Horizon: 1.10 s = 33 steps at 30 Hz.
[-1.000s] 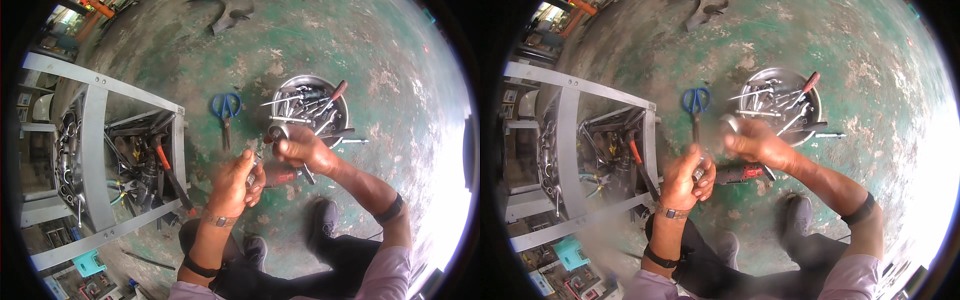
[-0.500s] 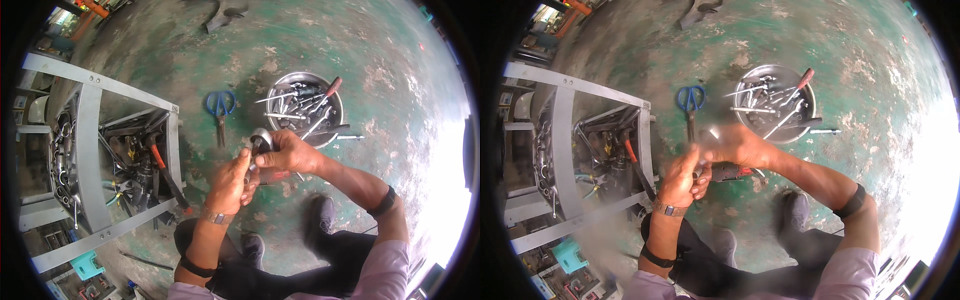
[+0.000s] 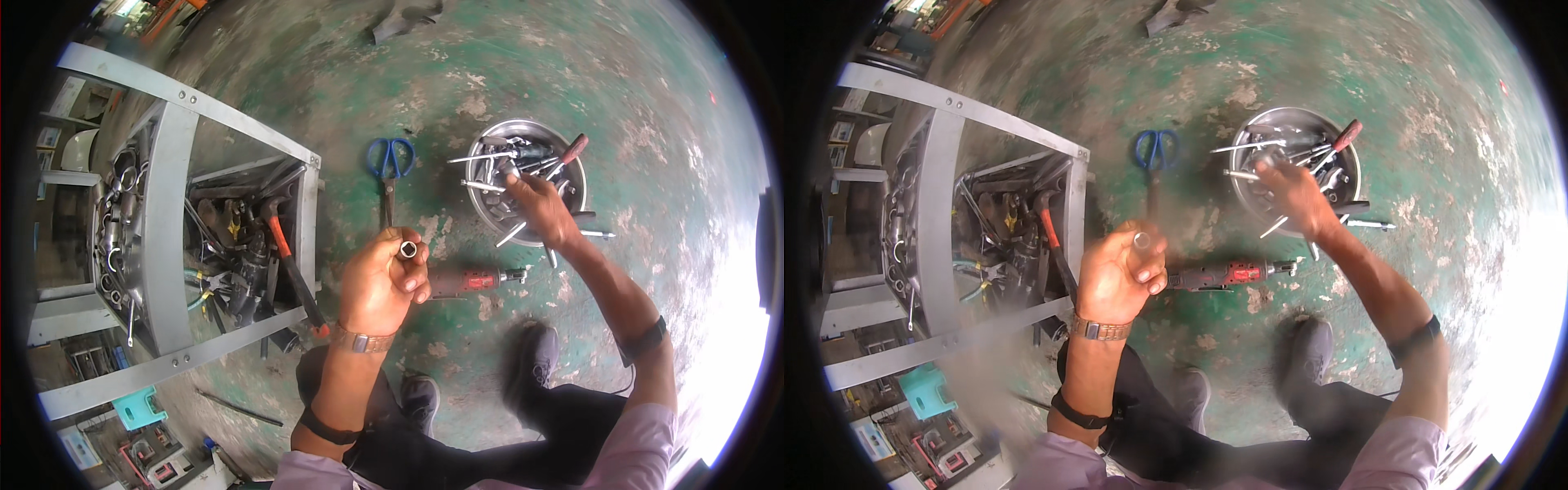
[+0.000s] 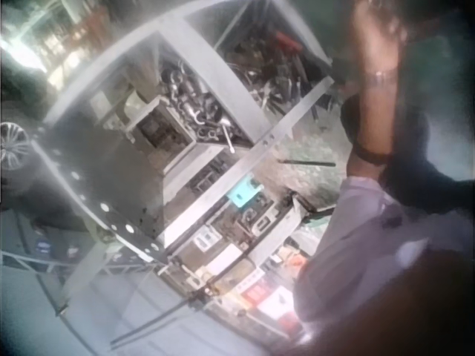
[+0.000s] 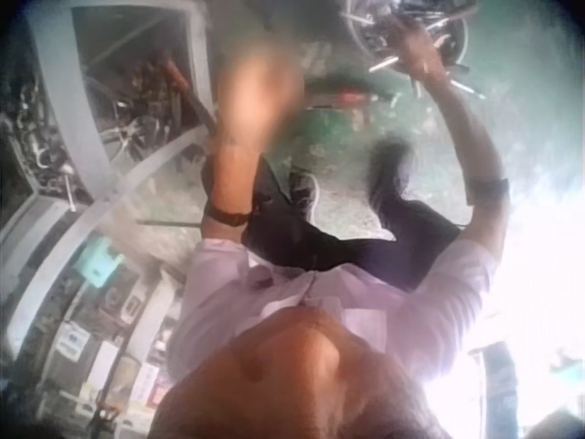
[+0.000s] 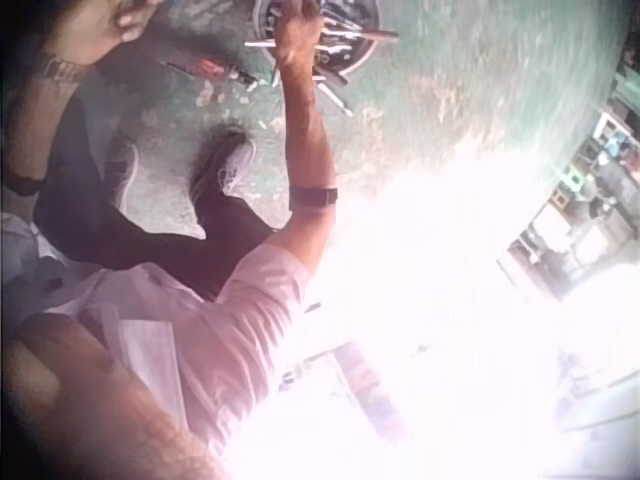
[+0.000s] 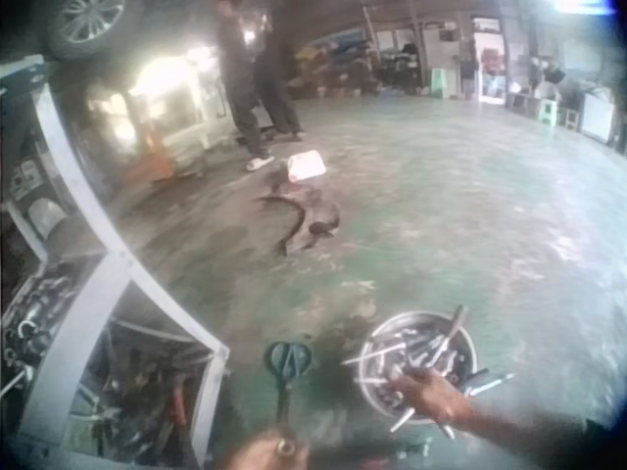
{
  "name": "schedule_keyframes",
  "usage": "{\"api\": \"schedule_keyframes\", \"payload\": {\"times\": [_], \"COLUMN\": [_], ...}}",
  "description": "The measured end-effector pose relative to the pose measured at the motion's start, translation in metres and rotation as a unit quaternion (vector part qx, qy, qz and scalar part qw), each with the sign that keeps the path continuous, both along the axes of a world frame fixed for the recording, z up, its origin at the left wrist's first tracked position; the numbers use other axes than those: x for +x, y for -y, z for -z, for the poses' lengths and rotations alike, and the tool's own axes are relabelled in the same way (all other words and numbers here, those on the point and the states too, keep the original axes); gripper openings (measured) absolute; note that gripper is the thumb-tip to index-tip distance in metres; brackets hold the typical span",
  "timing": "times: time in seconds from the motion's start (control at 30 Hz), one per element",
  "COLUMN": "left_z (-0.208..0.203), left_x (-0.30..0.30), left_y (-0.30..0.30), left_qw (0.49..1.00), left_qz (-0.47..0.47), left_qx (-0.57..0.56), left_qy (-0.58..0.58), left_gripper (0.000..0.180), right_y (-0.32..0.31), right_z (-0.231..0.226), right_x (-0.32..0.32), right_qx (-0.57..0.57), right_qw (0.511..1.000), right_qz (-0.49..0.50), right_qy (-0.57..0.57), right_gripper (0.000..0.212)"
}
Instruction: The person retrieves a socket from a tool cart, then walks to a blue parts bin and picks up a bolt. They return to the tool cart, select a ratchet and a socket, and assemble them into a socket wrench. The person then walks back toward the engine part on the floor.
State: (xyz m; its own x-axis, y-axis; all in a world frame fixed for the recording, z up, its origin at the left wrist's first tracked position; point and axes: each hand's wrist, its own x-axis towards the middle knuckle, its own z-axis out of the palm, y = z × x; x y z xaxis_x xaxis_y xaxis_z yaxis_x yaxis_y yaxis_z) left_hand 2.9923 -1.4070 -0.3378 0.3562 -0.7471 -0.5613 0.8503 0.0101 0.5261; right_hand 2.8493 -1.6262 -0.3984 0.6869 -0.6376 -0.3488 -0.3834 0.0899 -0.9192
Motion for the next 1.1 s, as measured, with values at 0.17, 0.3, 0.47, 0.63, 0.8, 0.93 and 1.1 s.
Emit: {"api": "schedule_keyframes", "payload": {"times": [0.17,0.3,0.47,0.63,0.8,0.93,1.1], "left_z": [-0.007,-0.014,-0.018,-0.019,-0.022,-0.022,-0.018], "left_x": [-0.003,-0.007,-0.015,-0.015,-0.016,-0.015,-0.018], "left_y": [0.005,0.006,0.009,0.009,0.009,0.007,0.008], "left_qw": [0.996,0.984,0.974,0.97,0.959,0.954,0.955], "left_qz": [-0.033,-0.04,-0.041,-0.031,-0.026,-0.022,-0.039], "left_qx": [0.021,0.072,0.125,0.136,0.147,0.16,0.136], "left_qy": [0.08,0.16,0.186,0.201,0.24,0.251,0.262], "left_gripper": [0.03,0.033,0.035,0.039,0.039,0.038,0.035], "right_y": [-0.043,-0.064,-0.076,-0.08,-0.084,-0.081,-0.081], "right_z": [-0.048,-0.063,-0.066,-0.062,-0.05,-0.045,-0.048], "right_x": [0.017,0.028,0.032,0.031,0.033,0.033,0.028], "right_qx": [0.066,0.128,0.21,0.194,0.052,-0.079,-0.108], "right_qw": [0.98,0.96,0.941,0.944,0.953,0.94,0.943], "right_qz": [-0.182,-0.229,-0.216,-0.203,-0.205,-0.217,-0.208], "right_qy": [0.042,0.101,0.155,0.174,0.218,0.251,0.236], "right_gripper": [0.051,0.049,0.048,0.043,0.044,0.048,0.048]}}
